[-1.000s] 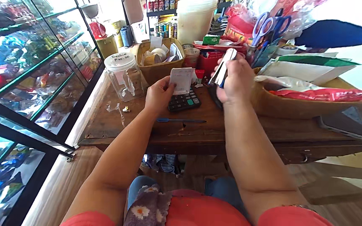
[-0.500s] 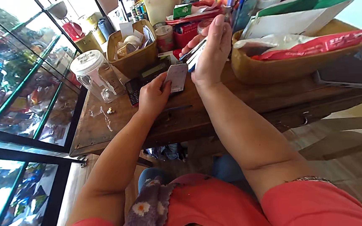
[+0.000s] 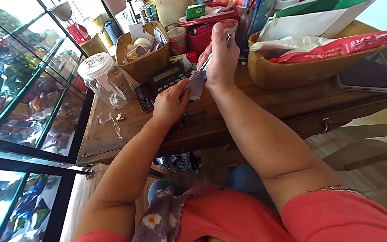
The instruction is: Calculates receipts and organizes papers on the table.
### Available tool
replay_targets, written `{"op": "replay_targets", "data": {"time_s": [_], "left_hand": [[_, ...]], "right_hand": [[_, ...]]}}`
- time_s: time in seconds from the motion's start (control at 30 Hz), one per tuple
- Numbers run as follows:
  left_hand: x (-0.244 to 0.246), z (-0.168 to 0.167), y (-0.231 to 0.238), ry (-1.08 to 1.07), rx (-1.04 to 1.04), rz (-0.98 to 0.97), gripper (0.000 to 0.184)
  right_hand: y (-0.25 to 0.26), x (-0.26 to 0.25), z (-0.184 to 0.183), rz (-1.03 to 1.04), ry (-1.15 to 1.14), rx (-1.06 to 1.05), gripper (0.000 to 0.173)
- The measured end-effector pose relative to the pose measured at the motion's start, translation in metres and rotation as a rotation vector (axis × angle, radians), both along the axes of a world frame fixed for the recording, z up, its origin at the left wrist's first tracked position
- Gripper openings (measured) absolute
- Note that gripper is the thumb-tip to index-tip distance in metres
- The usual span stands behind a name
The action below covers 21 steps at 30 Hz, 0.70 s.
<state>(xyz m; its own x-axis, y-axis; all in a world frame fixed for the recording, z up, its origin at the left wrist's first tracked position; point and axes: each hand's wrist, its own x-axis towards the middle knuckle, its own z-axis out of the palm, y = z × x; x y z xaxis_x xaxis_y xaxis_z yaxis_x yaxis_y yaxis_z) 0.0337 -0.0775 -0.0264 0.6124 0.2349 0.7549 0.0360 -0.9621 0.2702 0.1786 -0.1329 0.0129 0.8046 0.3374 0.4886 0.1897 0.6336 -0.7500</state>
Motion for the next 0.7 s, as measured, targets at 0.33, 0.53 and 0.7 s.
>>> {"op": "replay_targets", "data": {"time_s": [0.33, 0.53, 0.7], "left_hand": [[0.001, -0.003, 0.003, -0.007, 0.057, -0.041, 0.026], [-0.01, 0.016, 0.014, 0.07, -0.381, 0.074, 0.026], [-0.021, 0.031, 0.04, 0.006, -0.693, 0.147, 0.028]], "right_hand": [[-0.001, 0.0, -0.001, -0.037, -0.006, -0.171, 0.044], [-0.016, 0.044, 0.001, -0.216, -0.26, -0.341, 0.038], [-0.03, 0.054, 0.004, -0.262, -0.495, -1.127, 0.067]]}}
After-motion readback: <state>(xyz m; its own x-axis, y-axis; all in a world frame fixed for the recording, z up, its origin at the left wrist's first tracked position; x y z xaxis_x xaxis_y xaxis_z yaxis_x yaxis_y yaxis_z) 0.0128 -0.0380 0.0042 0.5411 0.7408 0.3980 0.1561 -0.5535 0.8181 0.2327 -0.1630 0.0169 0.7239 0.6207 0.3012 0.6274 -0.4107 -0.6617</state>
